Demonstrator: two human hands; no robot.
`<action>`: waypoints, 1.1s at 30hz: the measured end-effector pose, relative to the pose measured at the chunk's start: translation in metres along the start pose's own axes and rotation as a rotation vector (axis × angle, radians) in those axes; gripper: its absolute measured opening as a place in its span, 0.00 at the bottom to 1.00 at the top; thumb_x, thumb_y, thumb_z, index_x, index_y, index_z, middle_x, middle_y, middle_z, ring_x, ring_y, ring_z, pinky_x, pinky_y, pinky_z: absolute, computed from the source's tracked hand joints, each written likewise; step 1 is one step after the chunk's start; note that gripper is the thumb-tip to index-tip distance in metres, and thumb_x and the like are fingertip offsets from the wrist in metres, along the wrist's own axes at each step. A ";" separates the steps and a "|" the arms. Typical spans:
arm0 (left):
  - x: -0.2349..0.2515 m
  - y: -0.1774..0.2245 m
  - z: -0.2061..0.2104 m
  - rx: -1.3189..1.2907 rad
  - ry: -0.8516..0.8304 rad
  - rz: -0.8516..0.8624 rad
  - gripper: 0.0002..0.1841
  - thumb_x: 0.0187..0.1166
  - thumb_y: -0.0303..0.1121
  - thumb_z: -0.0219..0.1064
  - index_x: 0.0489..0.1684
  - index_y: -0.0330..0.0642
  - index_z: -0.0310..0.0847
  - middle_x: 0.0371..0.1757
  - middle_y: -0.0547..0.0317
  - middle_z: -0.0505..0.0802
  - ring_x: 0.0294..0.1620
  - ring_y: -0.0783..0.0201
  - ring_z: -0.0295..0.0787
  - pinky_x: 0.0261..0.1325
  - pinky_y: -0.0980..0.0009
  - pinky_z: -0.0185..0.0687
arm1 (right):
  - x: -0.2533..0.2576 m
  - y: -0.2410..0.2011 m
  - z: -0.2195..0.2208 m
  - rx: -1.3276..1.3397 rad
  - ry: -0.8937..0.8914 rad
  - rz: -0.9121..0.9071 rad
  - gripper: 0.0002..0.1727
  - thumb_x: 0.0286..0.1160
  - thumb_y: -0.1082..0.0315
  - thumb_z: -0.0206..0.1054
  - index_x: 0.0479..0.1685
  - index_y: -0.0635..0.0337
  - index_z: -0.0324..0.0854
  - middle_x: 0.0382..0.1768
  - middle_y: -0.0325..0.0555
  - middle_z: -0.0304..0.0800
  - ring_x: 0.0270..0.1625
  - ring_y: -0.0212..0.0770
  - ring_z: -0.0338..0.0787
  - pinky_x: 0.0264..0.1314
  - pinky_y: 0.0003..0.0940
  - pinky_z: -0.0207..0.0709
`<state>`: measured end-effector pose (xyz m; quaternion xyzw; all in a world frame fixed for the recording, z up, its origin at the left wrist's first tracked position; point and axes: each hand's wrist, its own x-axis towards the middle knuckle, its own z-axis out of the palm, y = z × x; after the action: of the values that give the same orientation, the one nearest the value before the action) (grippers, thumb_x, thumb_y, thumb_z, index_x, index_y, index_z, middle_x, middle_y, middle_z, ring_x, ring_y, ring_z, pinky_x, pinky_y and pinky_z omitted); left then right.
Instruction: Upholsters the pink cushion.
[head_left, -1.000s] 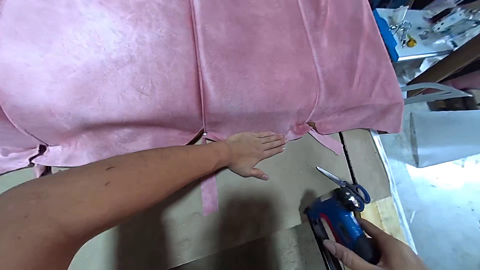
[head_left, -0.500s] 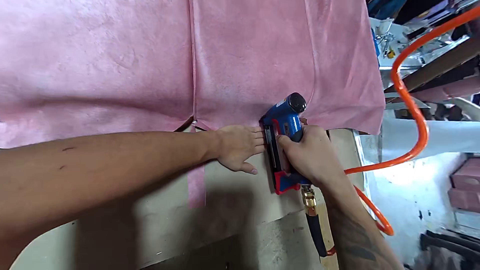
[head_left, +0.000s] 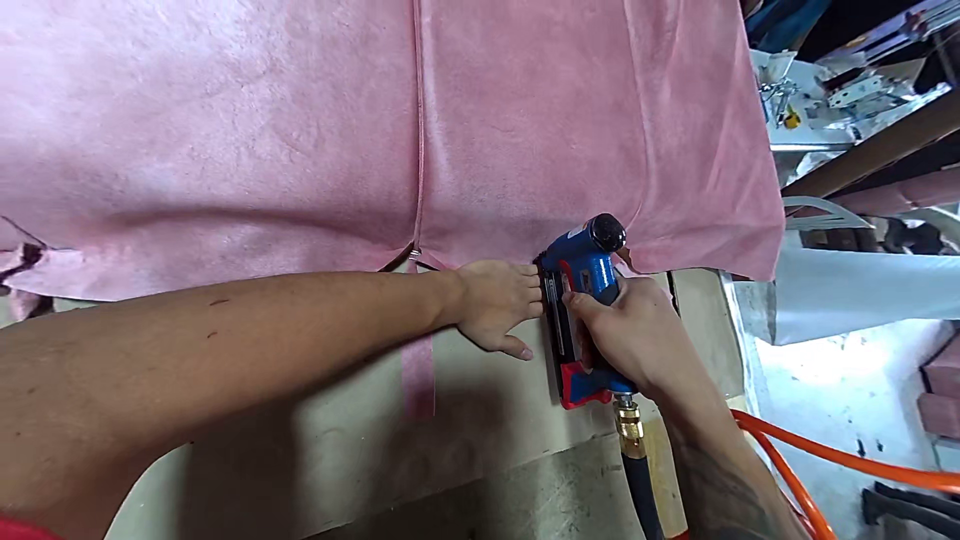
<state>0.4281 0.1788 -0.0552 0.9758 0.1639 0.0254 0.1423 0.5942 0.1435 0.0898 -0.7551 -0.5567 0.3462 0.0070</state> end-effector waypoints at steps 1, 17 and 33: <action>-0.001 0.001 -0.001 0.012 -0.016 -0.011 0.50 0.77 0.78 0.38 0.76 0.42 0.77 0.75 0.49 0.86 0.83 0.47 0.74 0.90 0.50 0.58 | -0.001 -0.002 0.002 0.004 -0.014 -0.009 0.18 0.80 0.52 0.68 0.27 0.55 0.82 0.15 0.48 0.88 0.14 0.46 0.89 0.16 0.45 0.87; -0.100 0.065 0.010 -0.065 0.740 -0.960 0.19 0.86 0.46 0.65 0.64 0.45 0.89 0.70 0.48 0.86 0.80 0.47 0.75 0.84 0.50 0.70 | -0.140 0.115 0.001 0.106 -0.034 -0.021 0.18 0.72 0.45 0.71 0.36 0.51 0.87 0.19 0.40 0.90 0.17 0.42 0.91 0.20 0.48 0.90; -0.090 0.047 0.002 0.029 0.658 -0.877 0.04 0.76 0.28 0.70 0.37 0.41 0.91 0.43 0.53 0.94 0.55 0.52 0.91 0.72 0.52 0.80 | -0.026 -0.009 0.026 0.035 0.158 -0.170 0.23 0.75 0.47 0.67 0.21 0.57 0.80 0.19 0.49 0.86 0.21 0.49 0.87 0.25 0.54 0.81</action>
<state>0.3577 0.1057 -0.0439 0.7584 0.5916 0.2651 0.0672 0.5691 0.1154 0.0870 -0.7299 -0.6102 0.2936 0.0933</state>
